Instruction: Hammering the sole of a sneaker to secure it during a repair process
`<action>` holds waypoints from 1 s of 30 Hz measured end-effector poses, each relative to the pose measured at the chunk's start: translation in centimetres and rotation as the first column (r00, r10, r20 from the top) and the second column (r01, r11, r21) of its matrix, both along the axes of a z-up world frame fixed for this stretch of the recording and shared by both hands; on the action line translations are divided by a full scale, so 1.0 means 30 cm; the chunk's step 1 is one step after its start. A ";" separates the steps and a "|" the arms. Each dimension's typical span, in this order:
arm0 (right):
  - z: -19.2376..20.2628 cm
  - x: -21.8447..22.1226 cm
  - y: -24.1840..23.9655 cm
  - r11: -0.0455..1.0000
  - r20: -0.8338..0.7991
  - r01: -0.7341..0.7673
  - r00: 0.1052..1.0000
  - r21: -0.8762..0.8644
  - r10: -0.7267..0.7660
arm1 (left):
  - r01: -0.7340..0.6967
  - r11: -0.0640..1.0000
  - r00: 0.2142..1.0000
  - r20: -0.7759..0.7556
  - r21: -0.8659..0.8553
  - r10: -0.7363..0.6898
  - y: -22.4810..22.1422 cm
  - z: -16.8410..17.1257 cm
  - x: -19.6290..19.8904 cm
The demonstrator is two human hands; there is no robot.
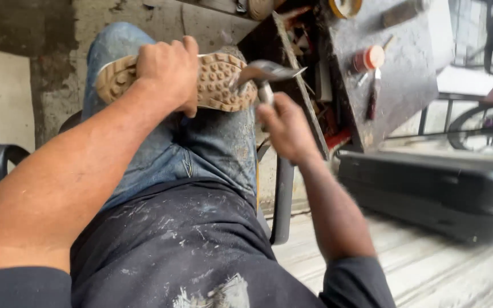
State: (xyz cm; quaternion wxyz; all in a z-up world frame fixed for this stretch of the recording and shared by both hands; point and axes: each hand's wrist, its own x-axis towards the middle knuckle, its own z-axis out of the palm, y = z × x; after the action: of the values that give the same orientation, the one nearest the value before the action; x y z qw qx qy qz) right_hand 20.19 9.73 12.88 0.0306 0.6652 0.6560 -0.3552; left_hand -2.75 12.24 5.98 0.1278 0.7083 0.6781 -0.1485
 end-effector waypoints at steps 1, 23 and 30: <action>0.026 0.031 -0.006 0.981 -0.199 0.061 0.980 0.183 -0.024 | -0.016 1.000 1.000 0.025 0.023 0.015 0.004 -0.016 -0.007; -0.193 0.047 0.025 0.986 -0.189 0.102 0.979 0.128 -0.077 | 0.132 0.954 0.982 0.095 0.268 -0.162 -0.061 0.034 -0.122; -0.111 0.052 0.035 0.991 -0.297 0.096 0.953 0.089 -0.066 | -0.156 0.874 0.785 0.595 0.460 -0.173 -0.263 -0.078 -0.349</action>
State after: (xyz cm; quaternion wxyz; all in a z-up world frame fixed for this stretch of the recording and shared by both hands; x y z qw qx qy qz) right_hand 21.74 10.77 9.53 -0.1160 0.6322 0.6428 -0.4167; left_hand -13.22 4.35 3.64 0.1603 0.7290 0.6096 0.2669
